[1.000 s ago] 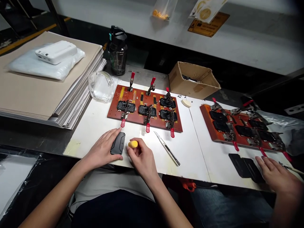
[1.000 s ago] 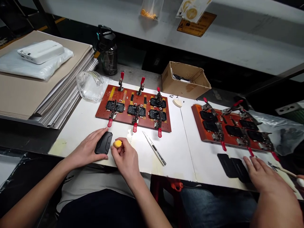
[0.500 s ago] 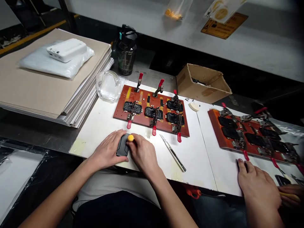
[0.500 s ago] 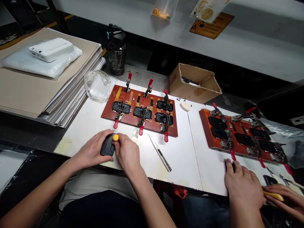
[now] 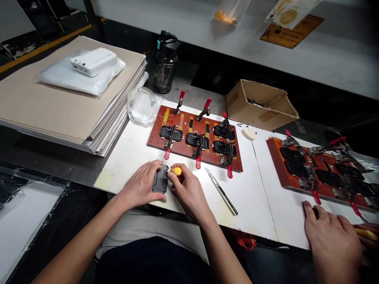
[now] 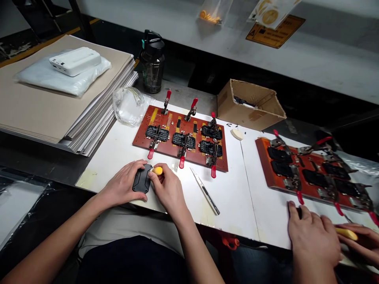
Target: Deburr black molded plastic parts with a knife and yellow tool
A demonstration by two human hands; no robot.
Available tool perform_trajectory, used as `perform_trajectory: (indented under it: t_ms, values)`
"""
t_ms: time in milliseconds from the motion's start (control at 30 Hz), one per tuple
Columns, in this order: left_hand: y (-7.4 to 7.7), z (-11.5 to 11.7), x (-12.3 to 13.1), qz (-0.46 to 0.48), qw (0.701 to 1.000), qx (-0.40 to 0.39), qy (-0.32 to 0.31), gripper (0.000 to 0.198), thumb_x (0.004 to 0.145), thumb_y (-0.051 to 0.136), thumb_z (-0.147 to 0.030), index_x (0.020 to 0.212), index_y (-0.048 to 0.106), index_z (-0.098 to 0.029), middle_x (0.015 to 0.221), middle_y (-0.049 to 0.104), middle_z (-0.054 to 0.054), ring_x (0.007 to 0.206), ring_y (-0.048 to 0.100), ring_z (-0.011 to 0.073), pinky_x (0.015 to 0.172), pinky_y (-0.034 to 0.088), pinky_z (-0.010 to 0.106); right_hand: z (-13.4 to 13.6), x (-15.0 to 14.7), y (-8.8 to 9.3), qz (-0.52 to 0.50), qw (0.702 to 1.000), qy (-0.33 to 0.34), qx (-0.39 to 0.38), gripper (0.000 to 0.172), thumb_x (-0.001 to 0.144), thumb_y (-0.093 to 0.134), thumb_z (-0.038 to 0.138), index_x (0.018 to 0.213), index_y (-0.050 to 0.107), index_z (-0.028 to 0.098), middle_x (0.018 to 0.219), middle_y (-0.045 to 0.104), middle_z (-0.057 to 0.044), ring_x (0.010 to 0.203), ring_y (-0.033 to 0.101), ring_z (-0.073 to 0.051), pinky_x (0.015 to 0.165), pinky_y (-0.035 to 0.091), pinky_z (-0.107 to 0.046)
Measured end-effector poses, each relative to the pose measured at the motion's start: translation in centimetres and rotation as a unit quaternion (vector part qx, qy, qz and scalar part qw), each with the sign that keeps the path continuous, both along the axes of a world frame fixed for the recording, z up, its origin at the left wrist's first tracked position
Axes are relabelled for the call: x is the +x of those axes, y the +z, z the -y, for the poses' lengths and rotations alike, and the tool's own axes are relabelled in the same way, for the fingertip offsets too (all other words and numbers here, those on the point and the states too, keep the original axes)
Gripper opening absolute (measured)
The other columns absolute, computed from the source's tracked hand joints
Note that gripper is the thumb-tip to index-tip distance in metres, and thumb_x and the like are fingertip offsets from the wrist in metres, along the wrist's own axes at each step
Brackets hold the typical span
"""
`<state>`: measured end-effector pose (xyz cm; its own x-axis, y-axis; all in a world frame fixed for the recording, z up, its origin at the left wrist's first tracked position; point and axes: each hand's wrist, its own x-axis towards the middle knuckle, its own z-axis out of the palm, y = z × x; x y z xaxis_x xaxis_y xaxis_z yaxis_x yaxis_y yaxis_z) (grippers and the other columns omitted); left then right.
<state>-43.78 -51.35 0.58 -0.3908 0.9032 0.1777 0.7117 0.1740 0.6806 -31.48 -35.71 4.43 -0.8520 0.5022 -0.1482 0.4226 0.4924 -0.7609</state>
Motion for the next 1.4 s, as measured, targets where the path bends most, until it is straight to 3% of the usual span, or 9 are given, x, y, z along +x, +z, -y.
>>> perform_trajectory:
  t_ms: [100,233,367,467,633,867,1133,1267,1400]
  values:
    - [0.2,0.2,0.0,0.004,1.000,-0.003,-0.004,0.112,0.062,0.091,-0.050,0.149,0.025,-0.026,0.129,0.056,0.014,0.132,0.050,0.0362,0.110,0.045,0.055,0.1,0.8,-0.5,-0.008,0.999,-0.026,-0.038,0.026,0.099,0.051,0.048,0.106,0.059,0.024,0.070,0.060,0.005,0.061,0.058,-0.016,0.062,0.043,-0.026]
    - [0.6,0.2,0.1,0.010,1.000,-0.012,0.001,0.102,0.072,0.085,-0.037,0.151,0.022,-0.025,0.119,0.057,0.011,0.127,0.053,0.0334,0.109,0.046,0.054,0.0,1.0,-1.1,-0.039,0.999,-0.031,-0.007,0.024,0.099,0.053,0.041,0.110,0.059,0.021,0.082,0.065,0.001,0.068,0.061,-0.016,0.068,0.046,-0.026]
    - [0.3,0.1,0.0,0.014,1.000,-0.008,0.003,0.097,0.073,0.084,-0.038,0.149,0.026,-0.026,0.121,0.057,0.011,0.125,0.054,0.0327,0.110,0.045,0.053,-0.3,0.2,-1.1,-0.031,0.990,0.053,0.129,0.023,0.100,0.049,0.031,0.119,0.058,0.020,0.105,0.064,-0.006,0.083,0.062,-0.019,0.075,0.047,-0.028]
    - [0.1,0.0,0.0,0.018,1.000,-0.009,0.007,0.097,0.073,0.084,-0.040,0.149,0.026,-0.026,0.120,0.057,0.011,0.124,0.055,0.0322,0.111,0.044,0.053,-0.3,-0.3,-0.8,0.024,0.963,0.123,0.237,0.022,0.102,0.045,0.026,0.121,0.055,0.019,0.105,0.062,-0.008,0.088,0.061,-0.022,0.070,0.045,-0.030]
    - [0.3,-0.1,0.0,0.023,0.999,-0.017,0.014,0.096,0.071,0.086,-0.037,0.147,0.029,-0.024,0.114,0.057,0.009,0.122,0.056,0.0304,0.112,0.044,0.051,-0.4,-0.1,0.1,0.048,0.925,0.232,0.297,0.018,0.100,0.051,0.021,0.118,0.055,0.022,0.103,0.065,-0.004,0.091,0.062,-0.022,0.068,0.041,-0.031]
    - [0.2,-0.1,0.0,0.024,0.999,-0.015,0.016,0.094,0.072,0.085,-0.040,0.147,0.030,-0.024,0.113,0.057,0.009,0.127,0.054,0.0319,0.113,0.043,0.052,0.0,-0.4,0.3,0.087,0.942,0.154,0.284,0.021,0.101,0.048,0.020,0.120,0.052,0.026,0.107,0.067,0.000,0.077,0.066,-0.019,0.051,0.024,-0.032]
    - [0.3,-0.2,0.2,0.023,0.999,-0.019,0.025,0.090,0.073,0.083,-0.039,0.145,0.032,-0.026,0.109,0.057,0.007,0.123,0.057,0.0307,0.110,0.046,0.051,0.6,1.2,1.0,0.125,0.926,0.230,0.273,0.027,0.095,0.057,0.019,0.120,0.053,0.031,0.099,0.063,0.002,0.056,0.055,-0.014,0.050,0.017,-0.031]
    - [0.2,-0.1,0.2,0.020,0.999,-0.024,0.019,0.083,0.074,0.082,-0.040,0.140,0.035,-0.024,0.113,0.057,0.008,0.130,0.052,0.0305,0.112,0.044,0.050,0.3,1.5,1.4,0.118,0.938,0.243,0.219,0.027,0.096,0.054,0.016,0.119,0.053,0.030,0.098,0.060,0.001,0.060,0.054,-0.013,0.053,0.024,-0.027]
    - [0.3,0.0,0.2,0.017,0.999,-0.033,0.016,0.088,0.071,0.085,-0.042,0.141,0.036,-0.023,0.115,0.058,0.007,0.123,0.057,0.0301,0.113,0.043,0.051,-1.4,3.3,2.6,0.100,0.951,0.280,0.088,0.024,0.097,0.047,0.008,0.109,0.056,0.028,0.095,0.061,0.002,0.076,0.059,-0.015,0.066,0.036,-0.024]
